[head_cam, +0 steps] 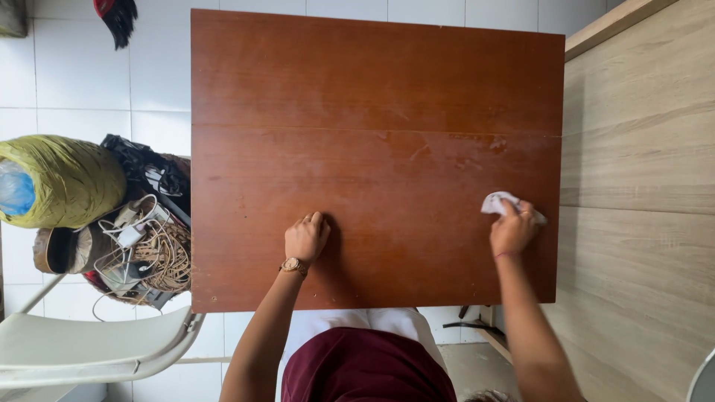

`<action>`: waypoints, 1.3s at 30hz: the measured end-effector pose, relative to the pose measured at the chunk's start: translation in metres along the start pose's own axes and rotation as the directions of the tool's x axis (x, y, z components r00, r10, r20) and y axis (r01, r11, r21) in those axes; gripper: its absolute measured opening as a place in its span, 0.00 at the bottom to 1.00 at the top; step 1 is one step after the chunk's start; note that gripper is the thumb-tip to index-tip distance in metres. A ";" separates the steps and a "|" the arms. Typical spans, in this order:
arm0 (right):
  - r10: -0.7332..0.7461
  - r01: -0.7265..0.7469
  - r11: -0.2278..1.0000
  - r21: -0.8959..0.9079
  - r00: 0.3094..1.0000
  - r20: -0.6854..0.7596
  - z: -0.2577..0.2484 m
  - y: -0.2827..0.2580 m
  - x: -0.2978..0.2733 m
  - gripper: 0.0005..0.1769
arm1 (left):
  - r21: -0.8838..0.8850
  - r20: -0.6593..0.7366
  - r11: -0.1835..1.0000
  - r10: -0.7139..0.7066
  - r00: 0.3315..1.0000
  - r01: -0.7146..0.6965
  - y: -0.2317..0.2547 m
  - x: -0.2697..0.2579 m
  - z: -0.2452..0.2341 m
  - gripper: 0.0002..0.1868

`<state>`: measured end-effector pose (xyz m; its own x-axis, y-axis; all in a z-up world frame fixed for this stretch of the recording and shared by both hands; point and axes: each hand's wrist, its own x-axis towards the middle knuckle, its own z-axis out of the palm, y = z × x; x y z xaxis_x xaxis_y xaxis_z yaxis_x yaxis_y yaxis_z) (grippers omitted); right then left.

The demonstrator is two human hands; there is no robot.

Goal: The person wipes a wooden table surface with a white cloth, moving the cloth back and forth across the tabletop. The person uses their left hand to stabilize the table while wiping with the right hand.

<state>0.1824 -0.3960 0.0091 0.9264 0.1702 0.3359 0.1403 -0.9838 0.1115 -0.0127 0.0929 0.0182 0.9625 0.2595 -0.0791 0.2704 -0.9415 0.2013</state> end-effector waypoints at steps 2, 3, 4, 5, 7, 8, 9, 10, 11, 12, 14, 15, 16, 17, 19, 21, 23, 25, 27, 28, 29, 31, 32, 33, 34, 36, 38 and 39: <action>0.027 -0.027 0.995 -0.095 1.000 -0.001 -0.009 -0.022 0.016 0.20 | -0.013 0.038 1.000 -0.001 0.999 0.001 0.001 0.004 -0.005 0.11; 0.053 -0.051 0.980 -0.191 0.999 0.005 -0.014 -0.033 0.020 0.20 | -0.027 0.086 1.000 -0.003 0.996 0.005 0.001 0.001 -0.007 0.11; 0.051 -0.048 0.981 -0.189 0.999 0.011 -0.040 -0.071 0.011 0.20 | -0.026 0.091 1.000 -0.006 0.996 0.009 0.003 -0.003 -0.006 0.11; -0.046 0.059 0.981 -0.187 0.996 0.075 -0.067 -0.115 0.010 0.20 | 0.016 0.008 1.000 0.005 1.000 -0.005 0.004 -0.002 -0.005 0.11; -0.137 0.160 0.971 -0.176 0.981 0.136 -0.102 -0.188 -0.009 0.22 | 0.061 -0.077 0.998 0.024 0.997 -0.019 0.007 0.000 -0.001 0.11; -0.257 0.261 0.964 -0.044 0.963 0.084 -0.106 -0.213 -0.033 0.21 | 0.084 -0.125 0.996 0.031 0.992 -0.020 0.008 0.001 0.001 0.11; -0.367 0.364 0.928 0.083 0.930 0.025 -0.113 -0.237 -0.061 0.21 | 0.105 -0.165 0.994 0.036 0.986 -0.019 0.010 -0.004 0.004 0.10; -0.364 0.361 0.929 0.084 0.931 0.031 -0.111 -0.238 -0.081 0.21 | 0.105 -0.159 0.994 0.039 0.987 -0.022 0.008 -0.007 0.007 0.10; -0.433 0.428 0.888 0.166 0.901 -0.010 -0.107 -0.239 -0.098 0.21 | 0.145 -0.218 0.988 0.081 0.972 -0.050 0.006 -0.006 0.010 0.09; -0.494 0.492 0.836 0.244 0.867 -0.056 -0.104 -0.241 -0.115 0.20 | 0.186 -0.275 0.980 0.125 0.953 -0.075 0.004 -0.006 0.014 0.09; -0.437 0.433 0.893 0.124 0.899 0.008 -0.113 -0.208 -0.088 0.18 | 0.198 -0.302 0.976 0.148 0.942 -0.090 0.001 -0.006 0.016 0.10; -0.375 0.376 0.927 -0.003 0.925 0.065 -0.116 -0.191 -0.074 0.15 | 0.206 -0.329 0.973 0.165 0.930 -0.100 0.000 -0.005 0.018 0.10; -0.369 0.371 0.929 -0.008 0.927 0.063 -0.096 -0.168 -0.058 0.15 | 0.204 -0.332 0.973 0.171 0.928 -0.106 -0.002 0.000 0.018 0.10; -0.251 0.256 0.956 -0.143 0.967 0.052 -0.078 -0.141 -0.046 0.14 | 0.193 -0.335 0.975 0.174 0.926 -0.113 -0.002 -0.001 0.018 0.10; -0.127 0.129 0.953 -0.274 0.992 0.023 -0.040 -0.091 -0.030 0.13 | 0.184 -0.337 0.975 0.181 0.924 -0.124 0.002 -0.001 0.016 0.10; 0.215 -0.202 0.974 -0.106 0.969 0.123 0.001 -0.053 -0.022 0.23 | 0.170 -0.349 0.980 0.161 0.923 -0.107 0.002 -0.001 0.008 0.11; 0.302 -0.299 0.953 -0.048 0.929 0.213 0.002 -0.079 -0.017 0.26 | 0.166 -0.348 0.980 0.161 0.923 -0.109 -0.001 0.001 0.014 0.11; 0.376 -0.394 0.919 -0.003 0.874 0.309 -0.047 -0.127 -0.018 0.29 | 0.160 -0.344 0.981 0.160 0.925 -0.110 0.001 -0.003 0.014 0.11; 0.190 -0.371 0.887 0.277 0.837 0.513 -0.154 -0.221 -0.008 0.26 | 0.109 -0.326 0.987 0.149 0.934 -0.120 0.000 -0.003 0.008 0.11; 0.191 -0.372 0.884 0.284 0.841 0.506 -0.138 -0.246 -0.043 0.26 | 0.114 -0.334 0.986 0.154 0.930 -0.122 -0.002 0.003 0.011 0.11; -0.001 -0.221 0.892 0.394 0.871 0.491 -0.124 -0.267 -0.083 0.27 | 0.121 -0.342 0.986 0.153 0.927 -0.118 -0.002 0.001 0.014 0.11; -0.195 -0.065 0.863 0.500 0.871 0.450 -0.115 -0.290 -0.118 0.28 | 0.127 -0.353 0.985 0.151 0.923 -0.113 -0.001 -0.002 0.014 0.11; -0.279 0.101 0.882 0.460 0.899 0.337 -0.118 -0.292 -0.114 0.27 | 0.108 -0.341 0.987 0.147 0.928 -0.117 0.000 -0.002 0.010 0.11; -0.368 0.260 0.880 0.398 0.903 0.222 -0.121 -0.295 -0.108 0.26 | 0.091 -0.332 0.988 0.146 0.932 -0.122 0.000 -0.001 0.006 0.11; -0.368 0.262 0.879 0.399 0.904 0.218 -0.104 -0.285 -0.084 0.26 | 0.094 -0.336 0.988 0.147 0.930 -0.122 -0.002 0.003 0.008 0.11; -0.290 0.275 0.954 0.117 0.946 0.141 -0.074 -0.261 -0.045 0.27 | 0.096 -0.338 0.988 0.143 0.930 -0.117 -0.002 0.001 0.012 0.11; -0.123 0.112 0.991 0.077 0.979 0.163 -0.067 -0.236 0.031 0.24 | 0.096 -0.338 0.989 0.140 0.931 -0.114 -0.003 0.004 0.011 0.12; 0.056 -0.061 0.998 0.022 0.982 0.178 -0.064 -0.221 0.065 0.22 | 0.088 -0.335 0.989 0.144 0.931 -0.121 -0.001 0.002 0.013 0.12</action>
<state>0.1889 -0.1638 0.0662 0.9802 0.1023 0.1693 0.0915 -0.9933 0.0706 -0.0112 0.0919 0.0053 0.9426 0.1780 0.2825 0.1485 -0.9813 0.1229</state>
